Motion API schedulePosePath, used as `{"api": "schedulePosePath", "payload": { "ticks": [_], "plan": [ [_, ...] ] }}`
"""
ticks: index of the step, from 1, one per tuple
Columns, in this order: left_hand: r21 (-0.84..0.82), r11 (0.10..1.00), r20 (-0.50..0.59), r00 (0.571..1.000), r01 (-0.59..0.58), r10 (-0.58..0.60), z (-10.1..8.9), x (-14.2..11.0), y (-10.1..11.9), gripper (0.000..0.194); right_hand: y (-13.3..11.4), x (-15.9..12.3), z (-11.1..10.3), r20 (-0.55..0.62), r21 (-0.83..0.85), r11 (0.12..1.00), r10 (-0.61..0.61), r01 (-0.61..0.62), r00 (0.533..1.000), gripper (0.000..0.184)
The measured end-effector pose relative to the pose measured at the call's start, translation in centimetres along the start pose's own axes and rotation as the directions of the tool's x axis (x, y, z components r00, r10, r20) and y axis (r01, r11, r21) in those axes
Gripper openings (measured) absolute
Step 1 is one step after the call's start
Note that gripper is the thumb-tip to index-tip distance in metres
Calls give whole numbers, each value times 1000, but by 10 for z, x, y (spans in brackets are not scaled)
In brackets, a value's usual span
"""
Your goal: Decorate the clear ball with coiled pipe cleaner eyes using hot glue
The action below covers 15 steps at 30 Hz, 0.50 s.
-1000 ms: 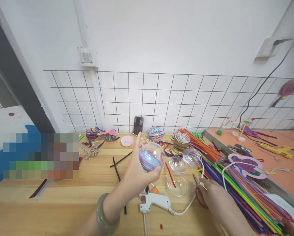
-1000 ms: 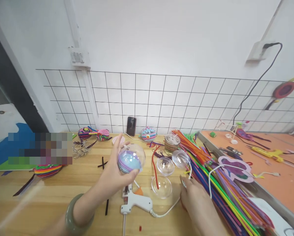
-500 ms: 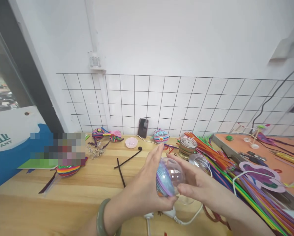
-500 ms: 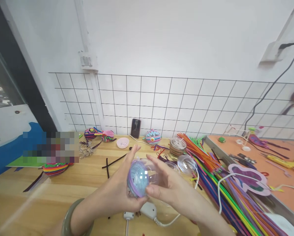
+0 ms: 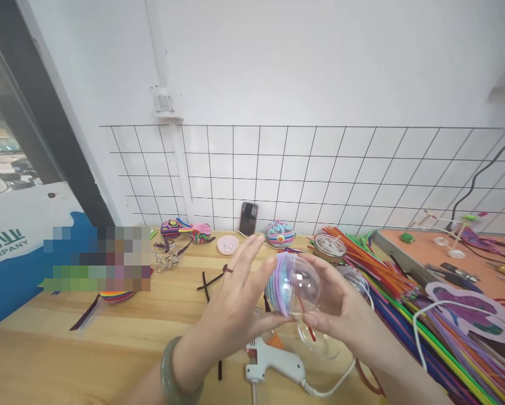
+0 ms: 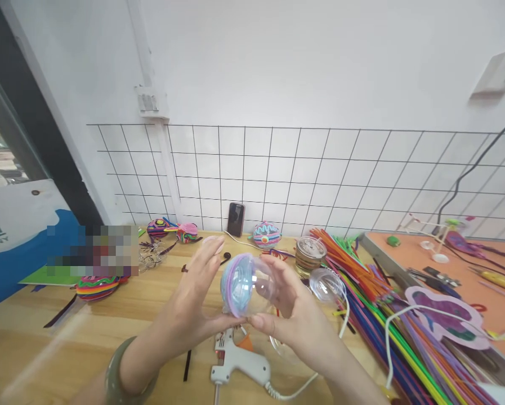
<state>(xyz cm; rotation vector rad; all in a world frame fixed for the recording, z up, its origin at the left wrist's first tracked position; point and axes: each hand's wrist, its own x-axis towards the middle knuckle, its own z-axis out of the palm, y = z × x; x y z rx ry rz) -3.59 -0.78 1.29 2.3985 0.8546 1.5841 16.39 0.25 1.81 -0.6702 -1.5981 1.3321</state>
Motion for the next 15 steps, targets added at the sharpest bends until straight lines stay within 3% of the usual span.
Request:
{"api": "schedulePosePath", "payload": {
  "ticks": [3,6,8,10,12,15],
  "plan": [
    [-32,998,16,999,50,-49,-1,0,-2,90,4,1,1,-53,-86,996,-37,33,998,69],
    [-127,969,81,976,210,-201,-4,1,-3,94,10,-1,2,-98,-336,940,-101,63,990,67],
    [-205,926,94,948,317,-304,-6,3,-3,76,14,-4,2,-83,-524,845,-180,110,980,65],
    [-266,893,57,931,363,-361,-6,5,-4,46,19,-5,3,-43,-641,751,-239,157,970,66],
    [-292,884,6,925,365,-380,-4,7,-6,26,22,-7,4,-4,-694,698,-248,176,969,67],
    [-308,885,-41,925,348,-378,-2,9,-7,14,23,-8,6,28,-726,664,-235,181,972,67]
  ]
}}
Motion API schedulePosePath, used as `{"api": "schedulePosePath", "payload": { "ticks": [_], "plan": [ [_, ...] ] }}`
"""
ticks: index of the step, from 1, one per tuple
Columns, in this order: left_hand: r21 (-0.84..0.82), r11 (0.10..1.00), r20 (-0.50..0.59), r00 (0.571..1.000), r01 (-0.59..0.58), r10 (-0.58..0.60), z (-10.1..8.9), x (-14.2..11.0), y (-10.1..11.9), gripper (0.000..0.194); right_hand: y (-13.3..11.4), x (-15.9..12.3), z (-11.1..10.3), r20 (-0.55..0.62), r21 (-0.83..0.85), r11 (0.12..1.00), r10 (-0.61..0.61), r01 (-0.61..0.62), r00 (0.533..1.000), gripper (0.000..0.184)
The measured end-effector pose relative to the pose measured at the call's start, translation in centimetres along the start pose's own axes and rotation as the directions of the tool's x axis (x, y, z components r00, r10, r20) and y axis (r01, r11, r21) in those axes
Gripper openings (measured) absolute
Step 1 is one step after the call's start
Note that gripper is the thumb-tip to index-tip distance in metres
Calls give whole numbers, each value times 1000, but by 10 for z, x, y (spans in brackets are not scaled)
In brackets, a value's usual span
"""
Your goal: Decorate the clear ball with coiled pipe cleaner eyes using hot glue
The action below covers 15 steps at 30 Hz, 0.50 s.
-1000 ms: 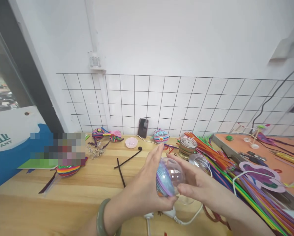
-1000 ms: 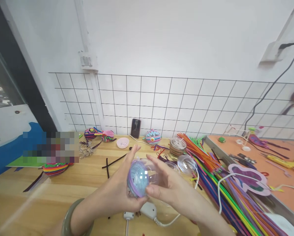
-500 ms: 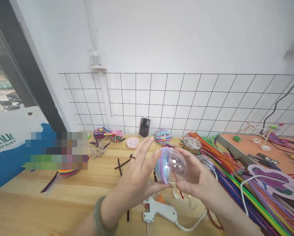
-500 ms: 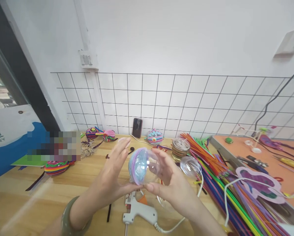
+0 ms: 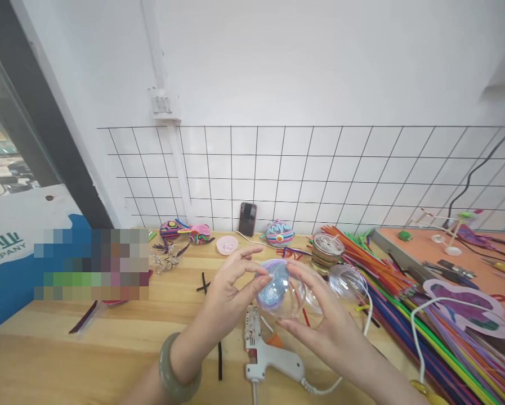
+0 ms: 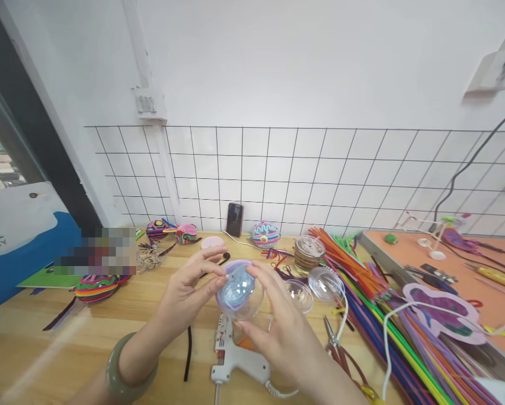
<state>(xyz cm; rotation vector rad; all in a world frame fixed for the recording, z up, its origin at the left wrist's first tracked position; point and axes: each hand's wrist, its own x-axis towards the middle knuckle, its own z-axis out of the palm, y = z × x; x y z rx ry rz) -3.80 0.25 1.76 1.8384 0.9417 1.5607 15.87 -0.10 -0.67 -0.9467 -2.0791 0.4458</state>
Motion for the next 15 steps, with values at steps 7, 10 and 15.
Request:
{"api": "schedulePosePath", "payload": {
  "ticks": [7,10,15],
  "plan": [
    [-14,997,-98,992,-82,80,0,-2,5,12,2,-1,2,37,3,1000,23,-24,999,67],
    [-222,974,-272,962,-33,-29,-5,3,6,9,3,1,3,3,67,995,78,-78,997,66],
    [-509,858,-480,850,-69,-217,-35,18,-8,12,-1,8,-5,52,546,789,304,-282,951,68]
  ]
}}
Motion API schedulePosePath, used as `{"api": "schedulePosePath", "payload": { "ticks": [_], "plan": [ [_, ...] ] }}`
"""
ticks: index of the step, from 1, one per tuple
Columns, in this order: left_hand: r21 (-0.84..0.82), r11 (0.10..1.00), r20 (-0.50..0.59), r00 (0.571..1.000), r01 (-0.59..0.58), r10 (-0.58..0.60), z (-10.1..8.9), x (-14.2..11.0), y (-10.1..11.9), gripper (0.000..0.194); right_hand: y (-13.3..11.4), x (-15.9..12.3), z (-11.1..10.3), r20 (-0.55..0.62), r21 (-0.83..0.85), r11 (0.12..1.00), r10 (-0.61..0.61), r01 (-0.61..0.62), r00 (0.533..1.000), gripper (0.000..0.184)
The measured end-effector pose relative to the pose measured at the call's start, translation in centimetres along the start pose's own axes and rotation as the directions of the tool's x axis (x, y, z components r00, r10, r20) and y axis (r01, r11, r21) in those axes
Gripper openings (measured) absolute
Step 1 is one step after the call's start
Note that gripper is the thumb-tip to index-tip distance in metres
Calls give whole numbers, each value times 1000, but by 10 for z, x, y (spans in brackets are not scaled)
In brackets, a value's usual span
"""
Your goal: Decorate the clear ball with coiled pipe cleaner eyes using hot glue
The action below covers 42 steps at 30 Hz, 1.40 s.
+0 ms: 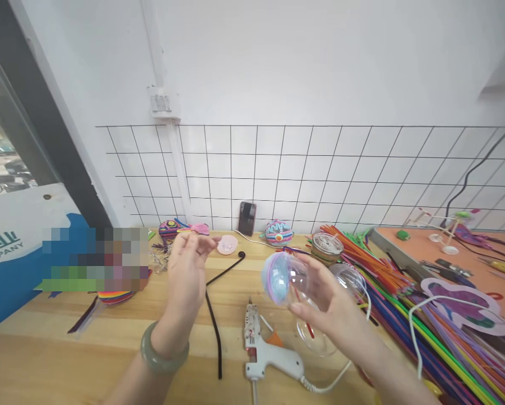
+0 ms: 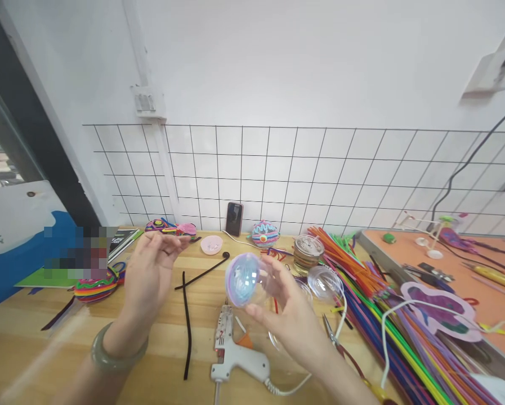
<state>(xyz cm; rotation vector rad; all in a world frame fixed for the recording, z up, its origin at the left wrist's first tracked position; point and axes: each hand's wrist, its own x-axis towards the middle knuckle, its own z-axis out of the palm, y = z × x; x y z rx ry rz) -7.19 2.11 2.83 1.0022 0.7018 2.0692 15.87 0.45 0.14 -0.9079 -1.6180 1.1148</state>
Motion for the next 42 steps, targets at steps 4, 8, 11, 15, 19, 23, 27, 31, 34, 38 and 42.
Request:
{"api": "schedulePosePath", "payload": {
  "ticks": [4,8,11,15,19,23,27,31,34,38,42],
  "plan": [
    [-196,972,-244,953,132,-179,-25,27,-2,15,-6,4,-10,114,356,931,44,-83,992,65],
    [-279,943,-320,909,181,-269,-35,37,-5,21,-8,5,-15,127,485,860,112,-161,985,50],
    [-228,962,-327,918,152,-223,-34,36,-12,18,-10,5,-13,115,514,835,160,-196,980,50],
    [-155,976,-352,914,152,-199,-37,37,-22,17,-10,4,-11,152,601,774,131,-197,980,44],
    [-104,978,-361,909,181,-207,-38,39,-24,20,-6,5,-10,90,566,815,88,-123,992,44],
    [70,940,-229,922,334,-311,-24,28,-23,36,-1,7,-7,-80,387,921,-20,50,997,53],
    [218,932,55,950,289,-308,-4,5,-24,34,0,2,-2,-193,233,967,-57,102,980,64],
    [401,898,223,931,183,-289,12,-20,-22,24,-1,-5,5,-235,49,994,-81,95,969,72],
    [416,901,412,858,122,-307,18,-37,-20,57,4,-8,10,-258,-99,983,-176,156,950,73],
    [444,894,507,805,61,-307,25,-55,-18,78,15,-11,15,-228,-353,898,-354,262,907,71],
    [410,909,525,797,69,-297,31,-62,-19,78,21,-16,20,-158,-557,752,-513,354,844,70]
  ]
}}
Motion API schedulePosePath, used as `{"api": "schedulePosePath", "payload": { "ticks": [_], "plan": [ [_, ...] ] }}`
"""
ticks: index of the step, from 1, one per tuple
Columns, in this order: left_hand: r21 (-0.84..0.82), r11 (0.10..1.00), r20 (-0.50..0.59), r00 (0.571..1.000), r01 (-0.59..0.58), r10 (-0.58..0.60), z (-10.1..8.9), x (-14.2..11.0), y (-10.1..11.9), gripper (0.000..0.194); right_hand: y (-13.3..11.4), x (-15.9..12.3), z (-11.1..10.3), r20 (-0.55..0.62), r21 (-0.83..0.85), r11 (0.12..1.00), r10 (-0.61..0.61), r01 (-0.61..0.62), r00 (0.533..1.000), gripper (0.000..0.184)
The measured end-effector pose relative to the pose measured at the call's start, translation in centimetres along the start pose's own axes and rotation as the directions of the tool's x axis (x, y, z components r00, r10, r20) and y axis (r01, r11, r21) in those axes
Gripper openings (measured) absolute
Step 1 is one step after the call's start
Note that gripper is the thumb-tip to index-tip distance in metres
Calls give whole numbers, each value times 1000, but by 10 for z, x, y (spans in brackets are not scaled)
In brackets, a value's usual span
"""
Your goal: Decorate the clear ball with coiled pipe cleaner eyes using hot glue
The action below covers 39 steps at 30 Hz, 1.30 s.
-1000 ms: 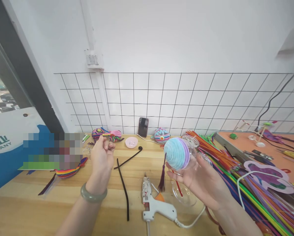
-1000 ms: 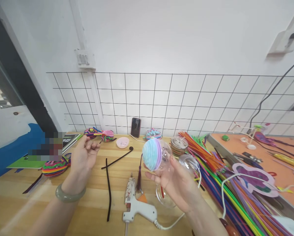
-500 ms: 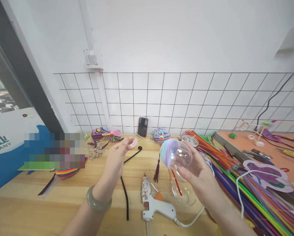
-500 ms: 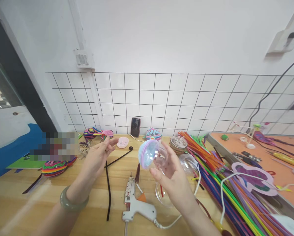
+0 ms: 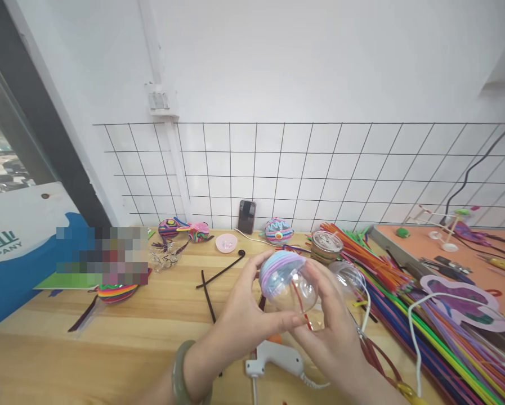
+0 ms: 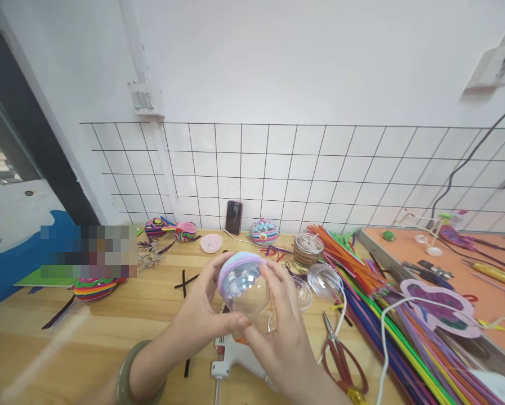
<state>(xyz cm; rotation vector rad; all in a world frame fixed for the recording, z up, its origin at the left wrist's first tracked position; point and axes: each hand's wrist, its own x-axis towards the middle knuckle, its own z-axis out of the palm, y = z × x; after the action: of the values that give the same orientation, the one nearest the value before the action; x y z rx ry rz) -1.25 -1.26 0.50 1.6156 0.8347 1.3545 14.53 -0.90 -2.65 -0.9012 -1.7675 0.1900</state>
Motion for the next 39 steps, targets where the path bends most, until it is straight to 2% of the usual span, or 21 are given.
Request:
{"api": "schedulePosePath", "payload": {
  "ticks": [2,6,10,12,14,17,25,33,36,39],
  "plan": [
    [-8,1000,-10,1000,-7,7,-1,0,0,76,-2,-1,-1,18,-36,999,-34,35,999,70],
    [70,997,19,1000,-16,15,-11,2,2,76,-9,6,-9,121,-12,1000,-22,23,992,71],
    [169,986,81,997,6,-20,-21,3,6,81,-10,13,-20,203,134,989,36,-65,978,63],
    [201,980,110,994,-3,-19,-23,3,7,76,-9,15,-23,227,211,974,32,-81,973,54],
    [228,973,136,991,-21,-10,-24,4,8,68,-9,16,-24,215,214,976,-10,-37,976,45],
    [247,968,152,988,-36,-2,-23,4,7,65,-10,16,-24,177,122,991,-82,61,981,40],
    [158,984,180,982,-87,58,-23,3,4,66,-15,16,-25,153,46,978,-208,203,966,45],
    [142,987,163,985,-71,48,-24,1,7,67,-17,15,-28,184,20,979,-202,202,962,51],
    [36,998,176,984,-42,35,-23,3,5,63,-14,14,-28,207,67,987,-158,147,966,50],
    [-178,984,212,977,17,21,-22,8,1,60,-10,13,-27,213,188,982,-3,-38,977,58]
  ]
}}
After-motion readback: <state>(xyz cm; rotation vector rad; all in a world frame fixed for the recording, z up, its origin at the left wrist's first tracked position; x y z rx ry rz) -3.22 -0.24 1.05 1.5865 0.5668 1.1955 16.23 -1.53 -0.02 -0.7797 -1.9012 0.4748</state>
